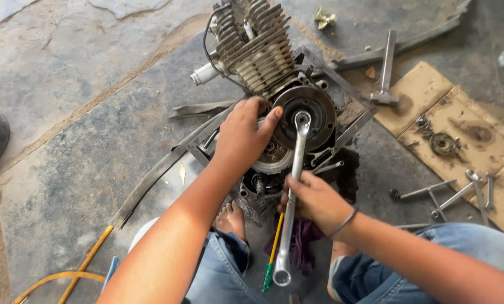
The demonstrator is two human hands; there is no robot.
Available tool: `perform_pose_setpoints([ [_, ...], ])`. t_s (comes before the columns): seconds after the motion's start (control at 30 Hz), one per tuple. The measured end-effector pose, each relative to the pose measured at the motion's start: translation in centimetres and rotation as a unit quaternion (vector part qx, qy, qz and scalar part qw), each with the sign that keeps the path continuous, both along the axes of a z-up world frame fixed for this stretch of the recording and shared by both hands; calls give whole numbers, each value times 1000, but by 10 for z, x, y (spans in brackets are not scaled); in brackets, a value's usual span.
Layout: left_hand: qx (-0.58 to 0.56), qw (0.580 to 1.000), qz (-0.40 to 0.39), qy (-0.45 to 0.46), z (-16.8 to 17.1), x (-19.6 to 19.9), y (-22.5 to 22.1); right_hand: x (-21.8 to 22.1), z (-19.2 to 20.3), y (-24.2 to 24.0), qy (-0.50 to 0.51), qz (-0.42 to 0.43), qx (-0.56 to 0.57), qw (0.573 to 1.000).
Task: The person is repairing a motorcycle engine by loosening and tightening various bolts with a wrench.
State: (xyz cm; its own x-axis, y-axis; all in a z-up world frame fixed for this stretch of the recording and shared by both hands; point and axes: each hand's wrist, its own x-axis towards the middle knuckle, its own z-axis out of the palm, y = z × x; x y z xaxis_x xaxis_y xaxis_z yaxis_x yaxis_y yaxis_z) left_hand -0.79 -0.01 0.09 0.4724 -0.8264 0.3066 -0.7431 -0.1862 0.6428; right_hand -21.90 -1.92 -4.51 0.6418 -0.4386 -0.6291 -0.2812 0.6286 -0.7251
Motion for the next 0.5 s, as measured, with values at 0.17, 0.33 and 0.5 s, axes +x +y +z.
perform_pose_setpoints([
  [0.17,-3,1000,-11,21,7,-9,-2,-13,11,4,-72,-39,46,996],
  [0.33,3,1000,-28,7,6,1,-1,-43,-2,-22,-115,27,-72,990],
  [0.5,1,999,-10,42,11,3,1,-54,34,-96,210,89,-515,826],
])
